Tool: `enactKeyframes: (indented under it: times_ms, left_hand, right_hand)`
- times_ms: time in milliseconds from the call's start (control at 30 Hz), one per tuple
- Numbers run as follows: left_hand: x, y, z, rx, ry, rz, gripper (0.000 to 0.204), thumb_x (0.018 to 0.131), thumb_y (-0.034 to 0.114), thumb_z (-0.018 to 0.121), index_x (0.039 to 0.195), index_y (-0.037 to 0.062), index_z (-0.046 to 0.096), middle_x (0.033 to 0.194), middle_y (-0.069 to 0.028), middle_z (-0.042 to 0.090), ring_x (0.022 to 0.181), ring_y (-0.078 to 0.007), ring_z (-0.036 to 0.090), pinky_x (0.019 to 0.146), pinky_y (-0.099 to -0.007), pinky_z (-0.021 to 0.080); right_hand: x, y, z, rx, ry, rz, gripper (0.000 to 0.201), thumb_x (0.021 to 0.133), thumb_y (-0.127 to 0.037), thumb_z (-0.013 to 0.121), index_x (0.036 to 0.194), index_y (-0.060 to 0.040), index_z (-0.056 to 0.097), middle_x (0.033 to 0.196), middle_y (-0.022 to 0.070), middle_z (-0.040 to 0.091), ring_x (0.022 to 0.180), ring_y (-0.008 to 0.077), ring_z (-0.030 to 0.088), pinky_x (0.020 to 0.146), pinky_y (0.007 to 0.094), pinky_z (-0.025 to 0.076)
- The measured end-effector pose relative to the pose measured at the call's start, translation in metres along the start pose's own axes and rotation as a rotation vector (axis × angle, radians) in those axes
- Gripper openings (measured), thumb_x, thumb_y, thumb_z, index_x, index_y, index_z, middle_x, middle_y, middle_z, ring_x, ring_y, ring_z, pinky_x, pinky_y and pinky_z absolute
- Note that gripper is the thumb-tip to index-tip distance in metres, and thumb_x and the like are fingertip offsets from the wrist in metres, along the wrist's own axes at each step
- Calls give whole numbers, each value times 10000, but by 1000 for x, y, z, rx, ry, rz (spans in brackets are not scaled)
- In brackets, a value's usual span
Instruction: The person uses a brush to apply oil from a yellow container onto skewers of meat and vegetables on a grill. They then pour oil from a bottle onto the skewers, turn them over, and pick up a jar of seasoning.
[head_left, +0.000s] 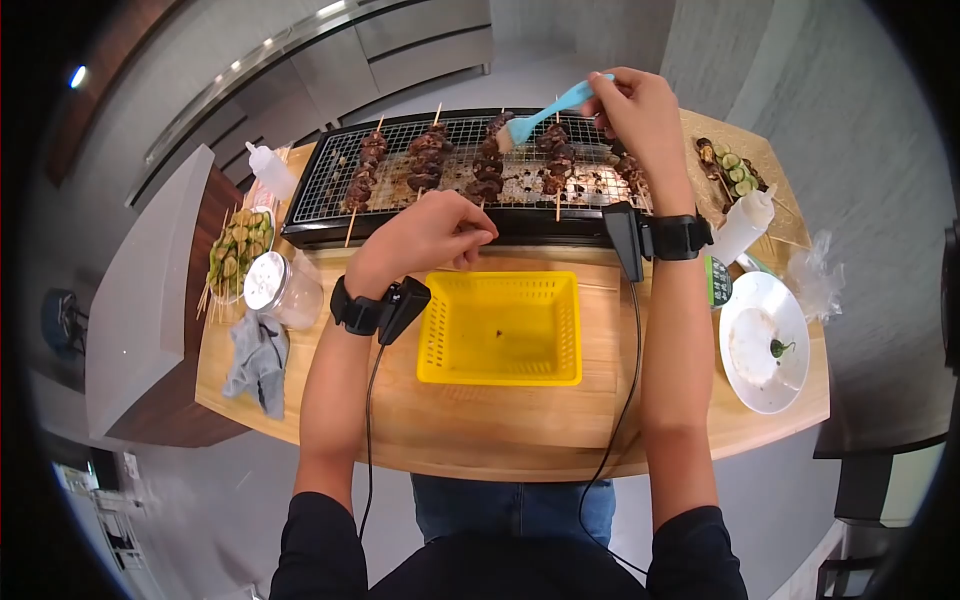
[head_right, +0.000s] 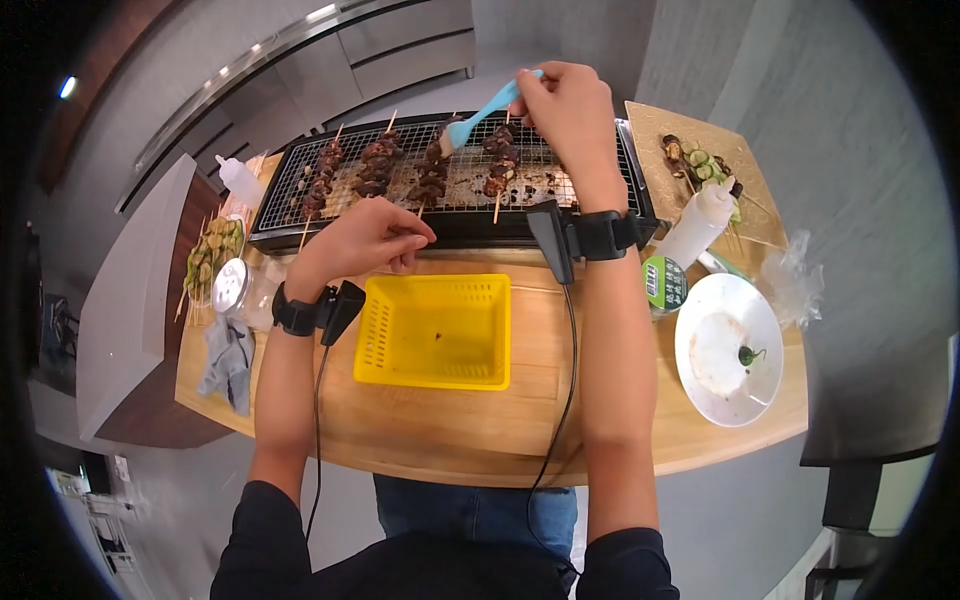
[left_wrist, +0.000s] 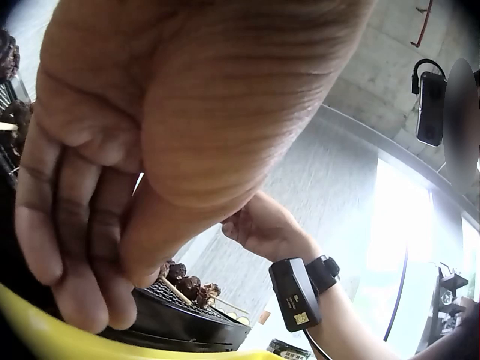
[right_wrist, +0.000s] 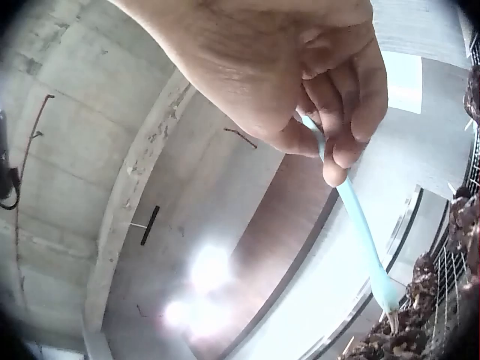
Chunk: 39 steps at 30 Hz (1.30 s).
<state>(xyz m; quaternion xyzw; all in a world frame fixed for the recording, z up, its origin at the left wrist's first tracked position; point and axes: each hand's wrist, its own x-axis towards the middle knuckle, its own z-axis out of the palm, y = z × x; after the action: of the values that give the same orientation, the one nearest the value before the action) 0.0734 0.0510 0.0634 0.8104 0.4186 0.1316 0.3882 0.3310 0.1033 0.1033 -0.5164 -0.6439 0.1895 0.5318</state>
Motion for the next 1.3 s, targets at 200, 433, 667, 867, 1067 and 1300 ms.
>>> enactKeyframes:
  times_ms: [200, 433, 667, 867, 1067, 1300]
  left_hand:
    - [1, 4, 2, 10, 12, -21, 214, 914, 71, 597, 1019, -102, 665, 676, -73, 652, 594, -98, 609, 581, -240, 502]
    - [0, 5, 3, 34, 19, -19, 217, 916, 92, 604, 1011, -93, 668, 655, -71, 631, 580, -91, 585, 549, -243, 470]
    - [1, 4, 5, 20, 31, -8, 225, 917, 106, 614, 1018, -86, 669, 662, -65, 633, 585, -86, 586, 546, -236, 468]
    - [0, 4, 4, 19, 23, 11, 222, 923, 98, 604, 1017, -96, 658, 647, -50, 604, 561, -77, 533, 527, -238, 438]
    - [0, 3, 5, 24, 20, 13, 220, 925, 93, 591, 1008, -100, 654, 640, -49, 590, 553, -79, 508, 517, -244, 421]
    - [0, 6, 6, 33, 26, 3, 235, 924, 111, 598, 1023, -91, 664, 668, -64, 625, 578, -88, 568, 542, -233, 455]
  right_hand:
    - [3, 12, 20, 303, 3, -9, 265, 934, -177, 576, 914, 64, 684, 698, 83, 708, 582, 117, 665, 541, 252, 525]
    - [4, 23, 13, 26, 50, -52, 280, 930, -200, 573, 906, 52, 692, 703, 73, 712, 580, 123, 670, 569, 261, 530]
    - [4, 20, 2, 12, 53, -41, 280, 919, -203, 571, 875, 44, 696, 693, 71, 712, 591, 125, 674, 589, 265, 534]
    - [5, 13, -7, 16, 91, -66, 276, 914, -220, 588, 875, 30, 701, 678, 56, 703, 580, 114, 665, 587, 254, 530]
    - [4, 9, -24, -10, 153, -67, 289, 916, -247, 594, 890, 16, 711, 668, 45, 698, 562, 102, 642, 570, 258, 517]
    - [9, 23, -20, -15, 99, -100, 300, 914, -262, 594, 878, 12, 710, 654, 43, 693, 558, 114, 641, 568, 271, 514]
